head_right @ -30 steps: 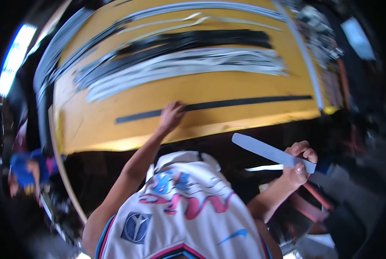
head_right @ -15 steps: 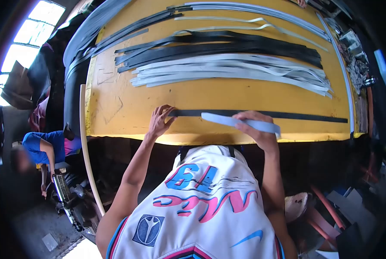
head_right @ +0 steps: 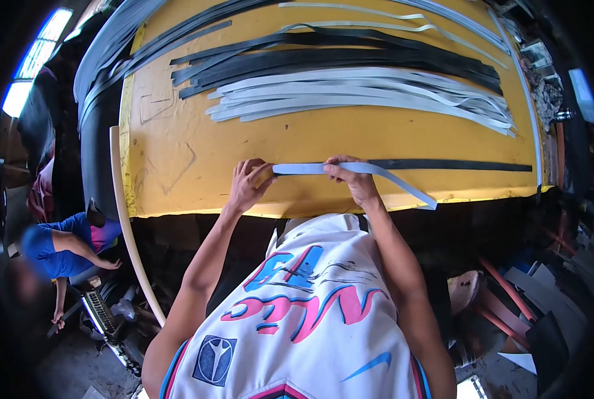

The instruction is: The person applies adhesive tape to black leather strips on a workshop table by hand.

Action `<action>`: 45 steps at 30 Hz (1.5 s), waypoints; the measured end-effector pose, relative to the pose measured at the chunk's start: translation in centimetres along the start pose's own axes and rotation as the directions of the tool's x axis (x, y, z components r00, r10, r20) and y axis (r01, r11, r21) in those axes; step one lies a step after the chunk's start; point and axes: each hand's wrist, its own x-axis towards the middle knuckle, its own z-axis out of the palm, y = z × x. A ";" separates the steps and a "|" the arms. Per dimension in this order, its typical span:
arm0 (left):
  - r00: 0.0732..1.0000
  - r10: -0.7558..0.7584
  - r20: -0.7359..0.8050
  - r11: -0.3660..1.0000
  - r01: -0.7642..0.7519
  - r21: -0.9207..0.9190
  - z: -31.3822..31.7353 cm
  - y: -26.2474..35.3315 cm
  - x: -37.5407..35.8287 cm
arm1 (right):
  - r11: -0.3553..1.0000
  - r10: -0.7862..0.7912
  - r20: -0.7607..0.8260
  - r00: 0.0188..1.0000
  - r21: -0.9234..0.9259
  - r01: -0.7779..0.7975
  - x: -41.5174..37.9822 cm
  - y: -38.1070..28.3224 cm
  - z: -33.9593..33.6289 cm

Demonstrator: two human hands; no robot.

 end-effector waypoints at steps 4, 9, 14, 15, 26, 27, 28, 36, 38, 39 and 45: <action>0.997 -0.034 -0.073 0.996 0.028 -0.089 -0.2 -0.4 -0.7 | 0.996 0.042 -0.002 0.999 -0.080 -0.042 -0.1 1.2 0.0; 0.992 -0.084 -0.099 0.981 0.065 -0.184 -0.2 -0.6 -0.8 | 0.987 0.069 -0.043 0.997 -0.144 -0.074 0.2 2.0 0.1; 0.993 -0.081 -0.086 0.991 0.070 -0.116 -0.3 0.2 -0.5 | 0.985 0.071 -0.077 0.994 -0.155 -0.083 0.4 2.1 0.3; 0.993 -0.081 -0.082 0.990 0.071 -0.118 -0.2 0.3 -0.3 | 0.985 0.071 -0.078 0.994 -0.151 -0.082 0.4 2.1 0.3; 0.995 -0.101 -0.026 0.995 0.101 -0.021 0.0 0.9 0.6 | 0.982 0.095 -0.081 0.992 -0.158 -0.107 0.6 2.6 1.2; 0.995 -0.102 -0.023 0.995 0.101 -0.023 0.0 0.9 0.6 | 0.980 0.087 -0.094 0.992 -0.173 -0.102 0.6 2.6 1.2; 0.995 -0.095 -0.023 0.995 0.095 -0.029 0.0 0.8 0.6 | 0.977 0.078 -0.106 0.991 -0.188 -0.097 0.6 2.6 1.2; 0.996 -0.087 -0.034 0.996 0.086 -0.036 0.2 0.7 0.5 | 0.973 0.038 -0.110 0.993 -0.221 -0.062 1.1 3.2 0.1; 0.995 -0.090 -0.032 0.996 0.089 -0.032 0.2 0.7 0.6 | 0.975 0.042 -0.112 0.993 -0.214 -0.065 1.1 3.1 0.0; 0.995 -0.090 -0.030 0.995 0.089 -0.033 0.2 0.7 0.5 | 0.974 0.047 -0.118 0.992 -0.216 -0.072 1.1 3.1 0.0; 0.997 -0.076 -0.030 0.996 0.075 -0.042 0.4 0.4 0.4 | 0.969 0.045 -0.134 0.990 -0.233 -0.075 0.8 2.9 0.0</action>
